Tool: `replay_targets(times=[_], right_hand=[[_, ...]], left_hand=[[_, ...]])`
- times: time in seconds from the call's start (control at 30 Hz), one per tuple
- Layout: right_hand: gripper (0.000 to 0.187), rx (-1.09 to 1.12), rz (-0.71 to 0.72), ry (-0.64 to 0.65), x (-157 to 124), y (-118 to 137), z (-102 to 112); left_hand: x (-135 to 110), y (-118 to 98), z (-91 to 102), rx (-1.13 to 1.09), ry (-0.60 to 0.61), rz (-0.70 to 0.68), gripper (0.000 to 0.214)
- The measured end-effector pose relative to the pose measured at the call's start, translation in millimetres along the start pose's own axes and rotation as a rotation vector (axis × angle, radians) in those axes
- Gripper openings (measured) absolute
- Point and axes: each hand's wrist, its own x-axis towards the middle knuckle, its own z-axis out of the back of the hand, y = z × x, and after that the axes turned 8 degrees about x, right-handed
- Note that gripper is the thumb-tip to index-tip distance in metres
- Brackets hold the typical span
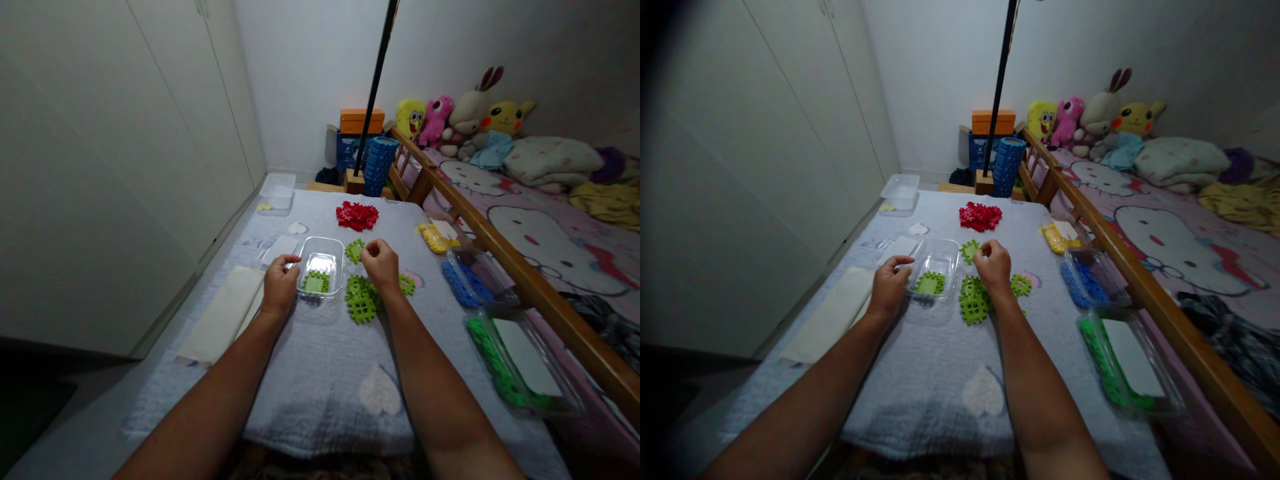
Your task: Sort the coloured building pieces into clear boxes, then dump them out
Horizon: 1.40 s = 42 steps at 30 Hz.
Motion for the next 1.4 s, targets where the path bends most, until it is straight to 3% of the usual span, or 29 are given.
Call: replay_targets(times=[0.07,0.17,0.33,0.53,0.67,0.83,0.9,1.03,1.1,1.27,1.4], right_hand=[[0.013,0.096,0.139,0.01,-4.1,9.9,0.8],[0.011,0.086,0.289,0.143,-14.5,25.7,-2.1],[0.013,-0.095,0.344,0.363,-29.6,35.7,-16.1],[0.014,-0.126,0.364,0.374,-32.7,31.5,-21.1],[0.017,-0.057,0.31,0.285,-20.7,22.4,-13.4],[0.02,-0.098,0.125,0.18,4.3,-5.8,4.9],[0.018,-0.13,0.056,0.276,10.9,-16.2,13.5],[0.016,-0.122,0.007,0.585,14.5,-24.6,30.0],[0.031,-0.128,0.036,0.659,10.9,-23.0,36.2],[0.092,-0.233,0.194,0.671,-22.3,-15.7,40.3],[0.104,-0.274,0.256,0.686,-55.8,-18.8,35.8]], left_hand=[[0.3,0.7,-0.1,0.0,0.001,-0.005,0.033],[0.6,1.6,-0.6,-0.013,0.004,0.0,0.033],[-0.3,0.4,-0.7,-0.036,0.017,0.016,0.033],[-2.9,-4.5,0.5,-0.025,0.017,0.012,0.032],[-2.6,-4.9,0.3,-0.032,0.018,0.026,0.031],[-1.8,-4.1,0.1,-0.012,0.0,0.002,0.031],[-1.9,-4.0,0.0,-0.011,0.001,-0.001,0.031],[-1.9,-3.3,-0.4,-0.012,0.004,0.008,0.032],[-1.4,-2.4,-0.6,-0.006,0.004,0.012,0.032],[-0.4,-1.4,-0.7,-0.006,0.002,0.002,0.033],[-0.7,-1.8,-0.5,-0.013,-0.006,0.002,0.033]])
